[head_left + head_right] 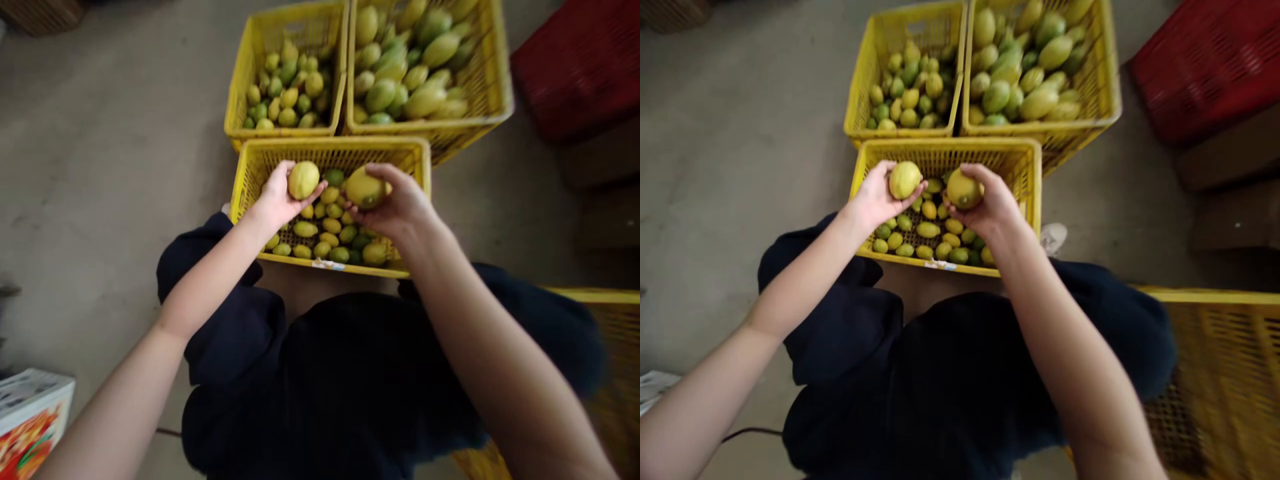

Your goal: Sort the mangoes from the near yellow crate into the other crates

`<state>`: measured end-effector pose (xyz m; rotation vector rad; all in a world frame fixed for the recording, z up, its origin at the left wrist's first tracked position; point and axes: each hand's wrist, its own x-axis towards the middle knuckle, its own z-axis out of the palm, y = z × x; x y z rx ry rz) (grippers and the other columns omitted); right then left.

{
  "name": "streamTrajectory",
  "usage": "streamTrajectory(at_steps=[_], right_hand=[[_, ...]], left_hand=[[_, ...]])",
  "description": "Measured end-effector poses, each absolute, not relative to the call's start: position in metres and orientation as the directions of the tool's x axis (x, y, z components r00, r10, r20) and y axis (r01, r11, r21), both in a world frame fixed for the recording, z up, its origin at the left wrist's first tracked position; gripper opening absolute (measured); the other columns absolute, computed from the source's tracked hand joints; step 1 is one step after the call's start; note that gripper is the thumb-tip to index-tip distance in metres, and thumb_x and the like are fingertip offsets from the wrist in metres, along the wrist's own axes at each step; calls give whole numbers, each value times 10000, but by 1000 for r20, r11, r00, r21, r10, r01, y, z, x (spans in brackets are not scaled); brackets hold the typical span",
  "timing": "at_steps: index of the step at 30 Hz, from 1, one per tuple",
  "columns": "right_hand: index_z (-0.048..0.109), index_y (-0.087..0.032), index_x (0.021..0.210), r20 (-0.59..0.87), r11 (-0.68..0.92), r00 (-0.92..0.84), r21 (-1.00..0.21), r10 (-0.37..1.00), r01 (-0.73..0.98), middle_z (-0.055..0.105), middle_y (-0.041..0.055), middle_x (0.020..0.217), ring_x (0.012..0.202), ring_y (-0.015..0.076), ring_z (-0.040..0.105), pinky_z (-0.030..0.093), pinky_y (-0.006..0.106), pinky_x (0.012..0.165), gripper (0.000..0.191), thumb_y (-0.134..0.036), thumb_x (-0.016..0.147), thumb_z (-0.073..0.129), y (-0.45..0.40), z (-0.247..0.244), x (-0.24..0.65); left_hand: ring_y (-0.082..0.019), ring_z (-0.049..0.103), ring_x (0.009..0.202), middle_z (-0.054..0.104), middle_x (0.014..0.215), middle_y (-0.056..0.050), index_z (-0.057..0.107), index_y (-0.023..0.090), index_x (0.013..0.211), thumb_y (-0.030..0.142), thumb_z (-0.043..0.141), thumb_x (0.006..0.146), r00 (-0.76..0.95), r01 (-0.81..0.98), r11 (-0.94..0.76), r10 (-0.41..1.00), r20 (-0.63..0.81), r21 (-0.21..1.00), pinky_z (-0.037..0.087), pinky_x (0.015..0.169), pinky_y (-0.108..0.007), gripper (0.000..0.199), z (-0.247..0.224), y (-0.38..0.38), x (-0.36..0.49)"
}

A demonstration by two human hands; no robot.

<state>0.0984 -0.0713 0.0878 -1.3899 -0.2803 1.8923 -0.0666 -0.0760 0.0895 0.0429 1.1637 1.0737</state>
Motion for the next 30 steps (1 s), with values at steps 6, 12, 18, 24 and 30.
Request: streamTrajectory(at_steps=[6, 12, 18, 24, 30], right_hand=[[603, -170, 747, -655, -641, -183, -576, 733, -507, 632, 43, 600, 447, 128, 538, 410, 203, 345, 175, -332, 812, 593, -72, 92, 105], [588, -180, 753, -576, -585, -223, -581, 787, -565, 627, 14, 579, 429, 109, 507, 345, 190, 312, 136, -303, 775, 641, -69, 96, 100], [622, -186, 780, -500, -549, -255, -622, 827, -559, 645, -17, 609, 479, 108, 561, 409, 191, 351, 157, -272, 702, 728, -71, 101, 102], [684, -187, 776, -475, -521, -241, -647, 846, -557, 701, 13, 675, 557, 127, 614, 477, 213, 442, 116, -269, 710, 732, -69, 97, 110], [704, -207, 814, -259, -328, -201, -736, 945, -592, 742, 27, 882, 836, 219, 676, 571, 350, 759, 316, -276, 543, 850, -70, 98, 109]], left_hand=[[-204, 689, 821, 652, 816, -97, 583, 107, 1010, 256, 374, 899, 87, -723, 536, 697, -712, 436, 578, 596, -233, 279, 103, -79, -60], [-157, 651, 625, 633, 691, -86, 572, 70, 1044, 313, 360, 972, 128, -755, 519, 715, -688, 400, 539, 503, -191, 331, 112, -83, -56], [-100, 478, 410, 618, 651, -61, 579, 108, 969, 352, 342, 958, 137, -727, 507, 768, -626, 463, 340, 338, -171, 340, 111, -84, -59], [-143, 556, 548, 589, 650, -83, 565, 122, 850, 220, 333, 897, 122, -809, 398, 834, -538, 434, 431, 448, -199, 256, 124, -85, -62], [-94, 553, 510, 622, 652, -53, 605, 109, 882, 348, 434, 963, 176, -683, 453, 863, -473, 573, 445, 493, -172, 305, 125, -85, -56]])
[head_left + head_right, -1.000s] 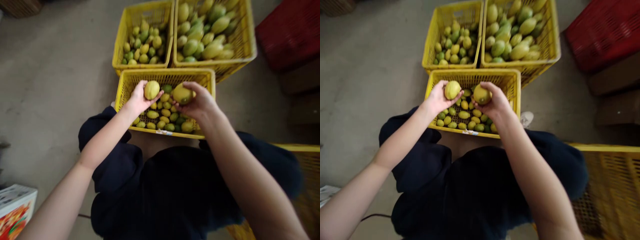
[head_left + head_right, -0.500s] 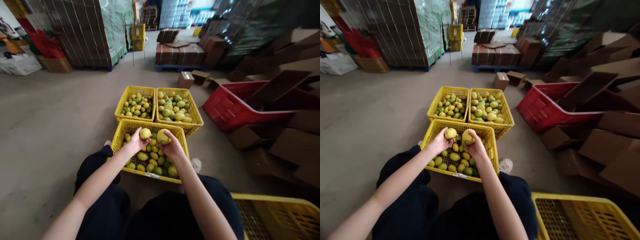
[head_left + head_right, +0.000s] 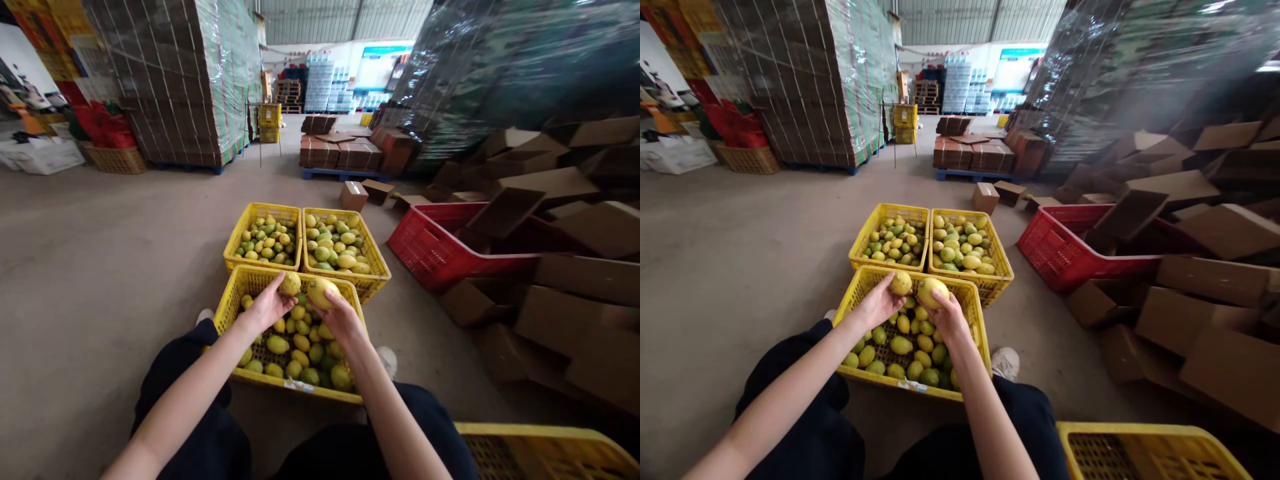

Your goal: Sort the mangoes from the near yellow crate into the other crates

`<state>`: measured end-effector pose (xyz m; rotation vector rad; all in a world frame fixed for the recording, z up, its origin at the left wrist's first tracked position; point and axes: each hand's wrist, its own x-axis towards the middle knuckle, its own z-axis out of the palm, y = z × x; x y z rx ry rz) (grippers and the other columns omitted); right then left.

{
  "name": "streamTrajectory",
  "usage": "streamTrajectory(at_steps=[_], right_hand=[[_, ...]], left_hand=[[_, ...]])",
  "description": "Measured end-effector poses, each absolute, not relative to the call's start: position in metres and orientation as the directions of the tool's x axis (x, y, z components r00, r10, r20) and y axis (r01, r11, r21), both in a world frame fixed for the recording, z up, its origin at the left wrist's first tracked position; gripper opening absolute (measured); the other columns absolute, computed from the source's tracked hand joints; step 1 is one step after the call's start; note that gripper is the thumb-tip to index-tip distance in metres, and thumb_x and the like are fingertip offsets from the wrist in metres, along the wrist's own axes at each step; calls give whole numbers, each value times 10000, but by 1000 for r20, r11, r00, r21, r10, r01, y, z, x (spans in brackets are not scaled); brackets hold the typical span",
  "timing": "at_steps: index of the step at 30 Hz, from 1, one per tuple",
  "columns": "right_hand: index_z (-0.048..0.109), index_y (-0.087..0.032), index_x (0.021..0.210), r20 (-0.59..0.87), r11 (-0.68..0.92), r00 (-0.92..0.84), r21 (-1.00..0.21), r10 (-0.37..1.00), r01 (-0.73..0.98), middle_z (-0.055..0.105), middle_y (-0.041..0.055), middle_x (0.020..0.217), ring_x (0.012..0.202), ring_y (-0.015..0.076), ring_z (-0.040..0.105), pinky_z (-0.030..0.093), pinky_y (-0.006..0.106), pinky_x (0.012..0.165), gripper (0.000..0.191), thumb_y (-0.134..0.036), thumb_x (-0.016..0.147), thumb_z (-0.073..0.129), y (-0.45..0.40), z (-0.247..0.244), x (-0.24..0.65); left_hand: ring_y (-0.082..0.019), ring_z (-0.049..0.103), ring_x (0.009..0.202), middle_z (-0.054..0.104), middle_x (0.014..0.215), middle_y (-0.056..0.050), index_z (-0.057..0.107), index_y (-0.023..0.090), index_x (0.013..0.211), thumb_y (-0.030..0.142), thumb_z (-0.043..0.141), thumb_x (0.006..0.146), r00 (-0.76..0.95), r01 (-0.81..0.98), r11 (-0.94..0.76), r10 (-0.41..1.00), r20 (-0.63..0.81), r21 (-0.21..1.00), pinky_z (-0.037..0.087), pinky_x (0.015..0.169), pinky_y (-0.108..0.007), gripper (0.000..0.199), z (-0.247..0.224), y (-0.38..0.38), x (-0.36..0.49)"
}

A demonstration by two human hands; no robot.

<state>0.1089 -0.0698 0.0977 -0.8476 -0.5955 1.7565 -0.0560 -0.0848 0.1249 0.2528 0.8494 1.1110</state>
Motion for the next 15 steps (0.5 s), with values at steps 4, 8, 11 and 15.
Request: streamTrajectory(at_steps=[4, 8, 11, 15], right_hand=[[687, -220, 871, -201, -256, -163, -839, 966, -480, 708, 21, 852, 750, 210, 650, 540, 322, 617, 423, -426, 541, 852, -74, 98, 105], [694, -225, 926, -137, -169, -144, -955, 980, -242, 684, 17, 847, 727, 172, 605, 470, 249, 543, 454, -525, 602, 801, -77, 97, 108], [700, -200, 901, -103, -134, -170, -974, 980, -181, 672, 18, 813, 704, 160, 583, 463, 248, 559, 465, -532, 593, 803, -78, 97, 109], [665, -188, 889, -158, -222, -223, -929, 962, -296, 635, 4, 737, 593, 133, 540, 424, 237, 456, 476, -529, 589, 807, -80, 101, 105]], left_hand=[[-90, 465, 394, 581, 530, -25, 647, 128, 838, 638, 355, 911, 126, -402, 499, 861, -494, 768, 327, 399, -205, 592, 118, -89, -52], [-94, 393, 344, 482, 399, 2, 598, 175, 674, 782, 349, 807, -8, -216, 413, 905, -425, 885, 246, 388, -237, 670, 114, -91, -54], [-84, 359, 343, 437, 391, 29, 538, 197, 619, 763, 441, 786, 26, -199, 357, 933, -360, 913, 233, 406, -243, 598, 114, -90, -58], [-105, 446, 427, 515, 480, 7, 589, 176, 692, 682, 512, 810, 8, -255, 336, 938, -345, 907, 323, 469, -251, 525, 114, -85, -60]])
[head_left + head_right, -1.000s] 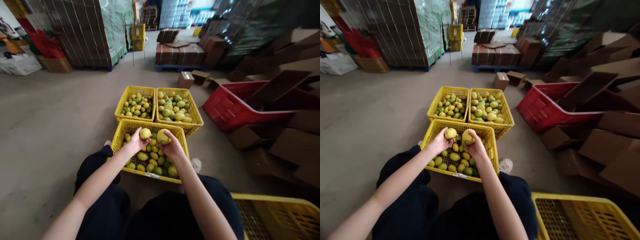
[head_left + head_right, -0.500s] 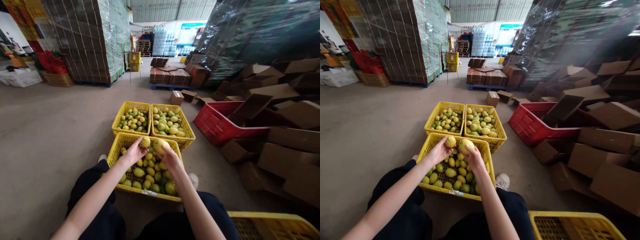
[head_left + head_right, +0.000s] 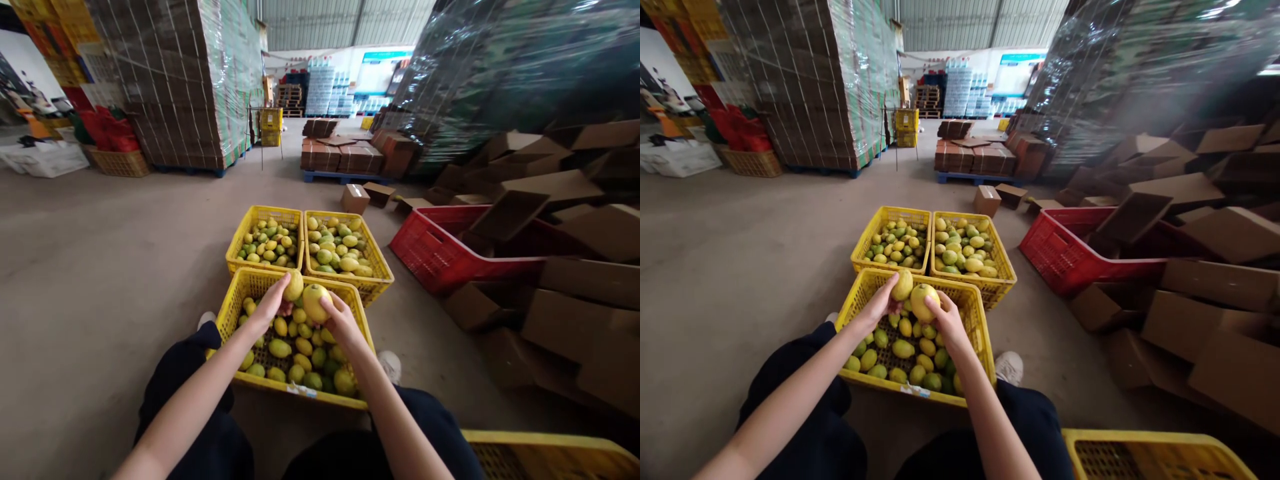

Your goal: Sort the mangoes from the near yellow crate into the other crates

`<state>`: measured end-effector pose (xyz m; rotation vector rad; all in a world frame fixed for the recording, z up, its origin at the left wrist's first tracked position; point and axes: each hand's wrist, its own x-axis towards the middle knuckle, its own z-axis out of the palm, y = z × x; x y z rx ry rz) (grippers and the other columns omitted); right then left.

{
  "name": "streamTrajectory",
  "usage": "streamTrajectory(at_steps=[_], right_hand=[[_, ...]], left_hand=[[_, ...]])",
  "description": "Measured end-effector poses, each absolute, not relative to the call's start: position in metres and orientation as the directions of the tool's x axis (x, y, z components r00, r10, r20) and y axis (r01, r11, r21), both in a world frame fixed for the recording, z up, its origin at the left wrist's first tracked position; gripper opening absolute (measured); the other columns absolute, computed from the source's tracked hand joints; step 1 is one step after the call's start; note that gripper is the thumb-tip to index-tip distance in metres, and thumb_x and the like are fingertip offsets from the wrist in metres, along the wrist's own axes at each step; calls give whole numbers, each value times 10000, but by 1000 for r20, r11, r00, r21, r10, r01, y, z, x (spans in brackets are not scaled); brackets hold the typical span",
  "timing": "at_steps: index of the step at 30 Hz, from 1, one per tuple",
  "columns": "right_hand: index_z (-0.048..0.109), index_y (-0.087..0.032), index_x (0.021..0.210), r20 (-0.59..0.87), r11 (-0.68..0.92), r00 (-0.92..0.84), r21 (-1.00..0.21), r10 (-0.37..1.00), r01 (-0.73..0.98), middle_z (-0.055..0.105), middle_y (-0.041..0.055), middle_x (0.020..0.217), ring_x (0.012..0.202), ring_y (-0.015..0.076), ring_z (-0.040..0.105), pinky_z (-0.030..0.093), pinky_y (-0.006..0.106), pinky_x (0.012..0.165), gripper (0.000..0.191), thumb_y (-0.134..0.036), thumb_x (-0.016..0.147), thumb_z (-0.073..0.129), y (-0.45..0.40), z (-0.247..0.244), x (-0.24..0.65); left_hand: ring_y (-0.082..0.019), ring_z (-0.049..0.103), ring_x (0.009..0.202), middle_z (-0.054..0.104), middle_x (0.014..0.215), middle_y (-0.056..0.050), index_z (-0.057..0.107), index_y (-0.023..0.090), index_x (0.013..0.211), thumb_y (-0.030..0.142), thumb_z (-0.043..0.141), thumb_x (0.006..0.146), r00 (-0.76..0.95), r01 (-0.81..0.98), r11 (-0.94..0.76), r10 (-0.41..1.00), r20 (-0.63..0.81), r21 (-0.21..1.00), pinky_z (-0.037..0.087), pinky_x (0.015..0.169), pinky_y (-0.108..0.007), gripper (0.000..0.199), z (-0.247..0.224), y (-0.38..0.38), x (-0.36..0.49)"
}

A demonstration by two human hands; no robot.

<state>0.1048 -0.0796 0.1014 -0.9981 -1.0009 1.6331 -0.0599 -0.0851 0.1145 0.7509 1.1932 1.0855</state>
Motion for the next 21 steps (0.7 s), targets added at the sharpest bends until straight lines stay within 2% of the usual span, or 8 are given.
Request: streamTrajectory(at_steps=[4, 10, 16, 21], right_hand=[[612, -196, 836, -164, -224, -170, -868, 972, -443, 622, -4, 718, 581, 137, 547, 447, 244, 440, 436, -477, 580, 825, -79, 110, 102], [601, -209, 804, -159, -225, -171, -836, 972, -500, 644, 3, 748, 656, 161, 585, 452, 245, 474, 307, -442, 672, 752, -76, 109, 102], [632, -209, 851, -206, -278, -196, -827, 959, -489, 666, 16, 762, 674, 186, 600, 449, 262, 479, 325, -472, 683, 725, -74, 103, 100], [657, -223, 956, -134, -182, -155, -915, 979, -360, 683, 17, 881, 779, 196, 610, 499, 279, 610, 388, -399, 641, 799, -79, 106, 102]], left_hand=[[-127, 537, 554, 634, 656, -38, 647, 134, 875, 562, 546, 856, 9, -405, 306, 944, -331, 861, 396, 537, -251, 440, 116, -82, -60], [-154, 626, 680, 690, 834, -77, 632, 116, 1024, 450, 596, 868, 116, -511, 346, 935, -336, 787, 409, 513, -223, 371, 116, -84, -59], [-183, 650, 797, 702, 907, -79, 659, 139, 1041, 364, 641, 843, 137, -492, 327, 944, -300, 806, 446, 555, -215, 300, 116, -85, -58], [-193, 630, 945, 696, 1037, -69, 685, 166, 1055, 193, 791, 690, 92, -356, 184, 982, -162, 916, 486, 792, -237, 380, 127, -92, -64]])
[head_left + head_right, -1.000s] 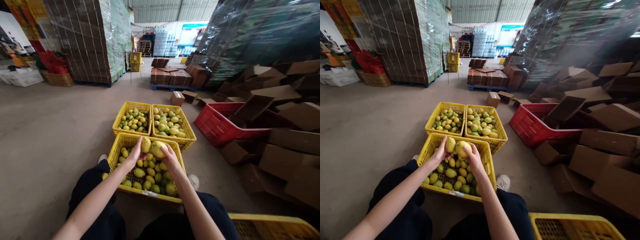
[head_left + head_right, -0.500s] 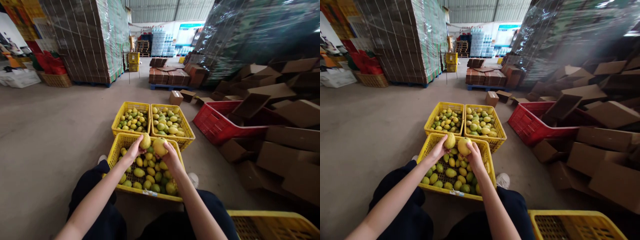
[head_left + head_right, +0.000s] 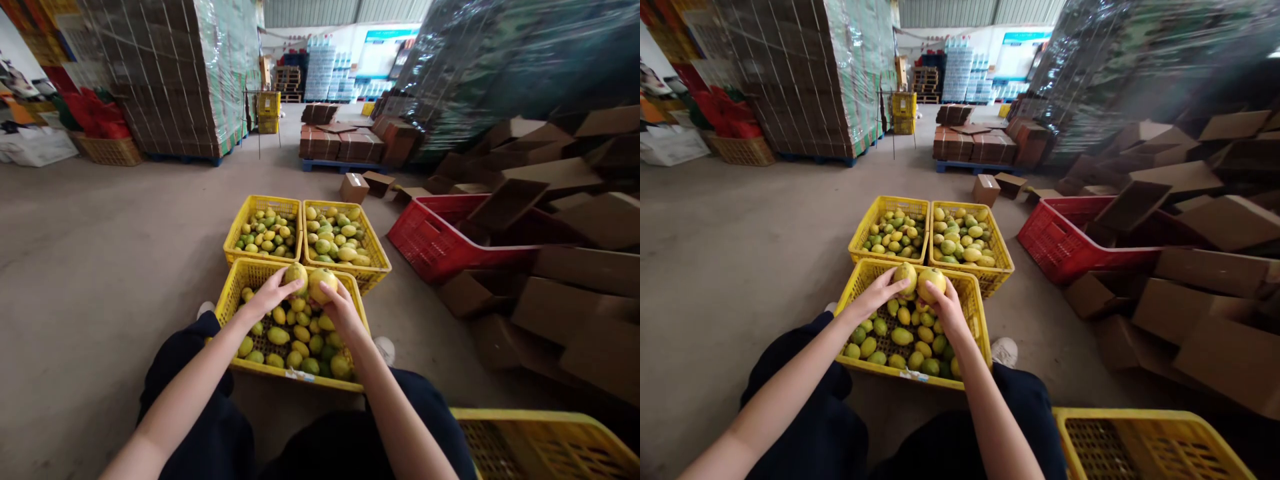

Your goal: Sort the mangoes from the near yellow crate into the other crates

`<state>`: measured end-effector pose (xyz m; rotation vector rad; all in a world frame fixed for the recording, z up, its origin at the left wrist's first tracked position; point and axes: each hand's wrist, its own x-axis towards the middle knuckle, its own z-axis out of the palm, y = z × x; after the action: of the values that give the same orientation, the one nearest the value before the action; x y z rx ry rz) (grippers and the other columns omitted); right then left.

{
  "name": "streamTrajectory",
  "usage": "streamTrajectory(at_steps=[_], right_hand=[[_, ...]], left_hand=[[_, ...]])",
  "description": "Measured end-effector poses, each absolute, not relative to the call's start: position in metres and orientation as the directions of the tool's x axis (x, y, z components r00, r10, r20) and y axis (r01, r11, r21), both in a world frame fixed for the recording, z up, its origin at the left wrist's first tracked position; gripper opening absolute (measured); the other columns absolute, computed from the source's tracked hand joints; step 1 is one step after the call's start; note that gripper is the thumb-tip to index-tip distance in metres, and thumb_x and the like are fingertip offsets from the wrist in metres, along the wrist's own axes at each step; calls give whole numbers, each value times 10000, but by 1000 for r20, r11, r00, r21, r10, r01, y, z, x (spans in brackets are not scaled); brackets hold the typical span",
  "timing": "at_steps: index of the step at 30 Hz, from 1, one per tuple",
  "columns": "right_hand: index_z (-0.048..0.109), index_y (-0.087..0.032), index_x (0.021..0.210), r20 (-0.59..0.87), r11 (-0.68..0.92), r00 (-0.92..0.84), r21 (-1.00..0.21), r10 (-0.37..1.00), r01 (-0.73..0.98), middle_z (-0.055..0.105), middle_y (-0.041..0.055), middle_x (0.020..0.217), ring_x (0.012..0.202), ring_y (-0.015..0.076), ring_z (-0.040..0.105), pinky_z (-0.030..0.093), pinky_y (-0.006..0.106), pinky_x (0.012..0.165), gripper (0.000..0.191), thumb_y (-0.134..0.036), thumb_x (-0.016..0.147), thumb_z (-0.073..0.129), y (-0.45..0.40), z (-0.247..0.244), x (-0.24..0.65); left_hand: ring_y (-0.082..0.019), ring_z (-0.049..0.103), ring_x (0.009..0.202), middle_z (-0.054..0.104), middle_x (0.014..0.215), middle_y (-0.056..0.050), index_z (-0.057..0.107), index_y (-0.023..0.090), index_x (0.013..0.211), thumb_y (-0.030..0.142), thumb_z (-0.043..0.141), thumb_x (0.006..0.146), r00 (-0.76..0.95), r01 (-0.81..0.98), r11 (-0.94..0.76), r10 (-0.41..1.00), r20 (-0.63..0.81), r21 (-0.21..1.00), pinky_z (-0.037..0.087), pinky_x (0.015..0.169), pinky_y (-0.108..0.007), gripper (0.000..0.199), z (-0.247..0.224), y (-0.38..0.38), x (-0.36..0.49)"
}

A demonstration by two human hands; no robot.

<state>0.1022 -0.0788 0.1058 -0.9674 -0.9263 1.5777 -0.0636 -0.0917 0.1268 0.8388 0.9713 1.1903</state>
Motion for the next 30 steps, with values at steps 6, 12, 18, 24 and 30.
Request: streamTrajectory(at_steps=[6, 12, 18, 24, 30], right_hand=[[625, -270, 967, 217, 225, 103, -971, 971, -76, 639, -16, 1002, 967, 203, 583, 469, 318, 890, 552, -220, 481, 881, -81, 112, 102], [595, -267, 994, 278, 287, 109, -954, 954, -82, 609, 11, 1058, 1012, 221, 563, 477, 337, 903, 570, -201, 496, 863, -82, 113, 101], [609, -253, 962, 223, 236, 107, -965, 969, -119, 642, 7, 992, 937, 211, 592, 497, 329, 855, 559, -194, 474, 877, -83, 114, 103], [611, -214, 843, -122, -174, -142, -877, 982, -449, 673, 18, 717, 529, 160, 596, 490, 276, 456, 395, -503, 630, 773, -81, 118, 104], [623, -193, 805, -275, -411, -315, -726, 908, -551, 690, 35, 642, 373, 137, 560, 399, 230, 292, 488, -657, 661, 667, -75, 114, 102]], left_hand=[[-180, 614, 938, 658, 1074, -47, 675, 207, 1023, 63, 849, 524, -2, -181, -42, 999, 43, 983, 473, 848, -232, 548, 128, -91, -69], [-236, 553, 1131, 637, 1127, -82, 711, 195, 948, 6, 837, 494, -52, -202, -117, 993, 109, 972, 441, 956, -258, 508, 132, -93, -67], [-205, 566, 1131, 675, 1056, -70, 733, 165, 878, -104, 800, 451, -60, -292, -68, 997, 53, 954, 409, 985, -214, 509, 135, -93, -64], [-170, 651, 907, 710, 968, -49, 709, 155, 981, 67, 835, 575, 47, -446, 91, 996, -78, 890, 510, 853, -256, 433, 133, -91, -67], [-185, 696, 820, 707, 888, -108, 660, 84, 972, 262, 684, 831, 246, -665, 382, 923, -295, 642, 572, 723, -239, 229, 134, -90, -66]])
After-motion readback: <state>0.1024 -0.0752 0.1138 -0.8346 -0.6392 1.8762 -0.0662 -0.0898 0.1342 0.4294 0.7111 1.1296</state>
